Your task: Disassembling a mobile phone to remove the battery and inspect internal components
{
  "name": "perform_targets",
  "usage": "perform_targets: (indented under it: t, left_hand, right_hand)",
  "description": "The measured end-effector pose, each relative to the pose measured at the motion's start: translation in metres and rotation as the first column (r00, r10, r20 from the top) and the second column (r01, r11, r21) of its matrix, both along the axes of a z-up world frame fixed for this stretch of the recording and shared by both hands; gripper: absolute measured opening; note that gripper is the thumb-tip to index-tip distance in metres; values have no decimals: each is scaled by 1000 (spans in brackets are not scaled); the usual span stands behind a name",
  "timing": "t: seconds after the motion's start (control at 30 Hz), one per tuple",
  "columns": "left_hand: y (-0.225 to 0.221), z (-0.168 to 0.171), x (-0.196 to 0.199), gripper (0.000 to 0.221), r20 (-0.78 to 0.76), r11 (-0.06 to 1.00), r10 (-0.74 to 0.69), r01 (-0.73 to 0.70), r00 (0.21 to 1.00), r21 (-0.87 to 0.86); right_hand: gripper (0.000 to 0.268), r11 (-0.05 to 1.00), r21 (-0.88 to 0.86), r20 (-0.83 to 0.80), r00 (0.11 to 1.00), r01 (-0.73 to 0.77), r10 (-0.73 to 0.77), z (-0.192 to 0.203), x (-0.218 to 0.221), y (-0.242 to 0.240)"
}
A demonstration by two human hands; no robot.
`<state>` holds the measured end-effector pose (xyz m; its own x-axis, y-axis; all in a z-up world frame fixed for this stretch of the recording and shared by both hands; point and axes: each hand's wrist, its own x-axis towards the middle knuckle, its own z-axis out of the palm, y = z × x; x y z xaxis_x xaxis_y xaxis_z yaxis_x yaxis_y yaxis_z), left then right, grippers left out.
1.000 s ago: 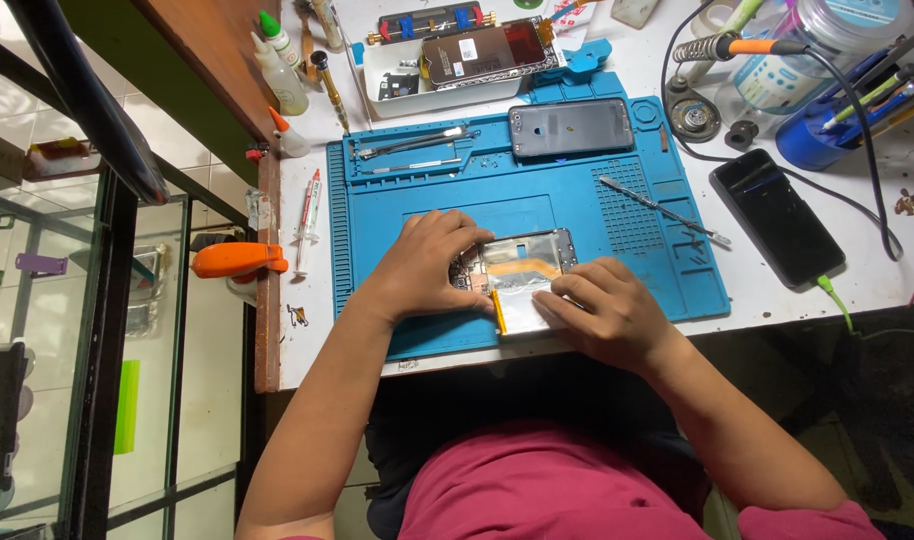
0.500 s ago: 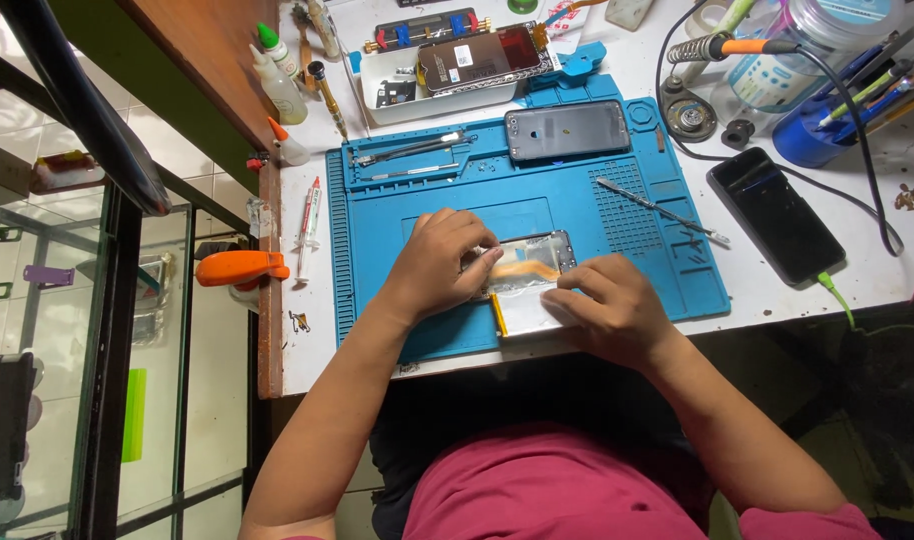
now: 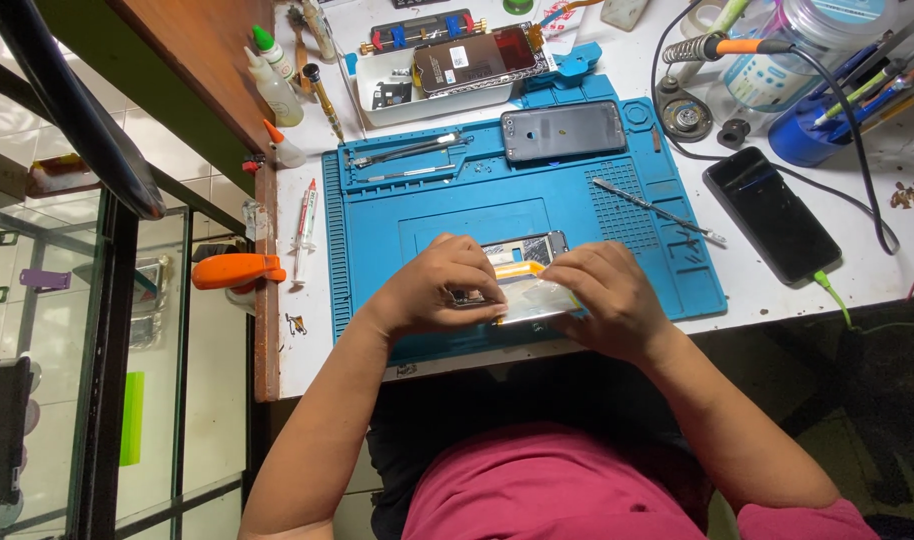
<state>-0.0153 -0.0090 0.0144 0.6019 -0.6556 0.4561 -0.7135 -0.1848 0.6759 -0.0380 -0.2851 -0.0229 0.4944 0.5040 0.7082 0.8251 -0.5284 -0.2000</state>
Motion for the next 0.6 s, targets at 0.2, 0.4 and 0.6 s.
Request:
perform_targets:
  t: [0.2,0.4,0.6]
  left_hand:
    - [0,-2,1,5,-61,998,-60,61,996,21]
    - [-1,-1,1,4,-88,995,-83,87,993,40]
    - [-3,6,0,6,-94,992,-106,111,990,52]
  right_hand:
    - [25,1000,0,49,999,-1,1,2,-4,3]
    - [17,1000,6,97,995,-12,11,8,-6,5]
    - [18,1000,1,113,993,-24,24,4,-6,3]
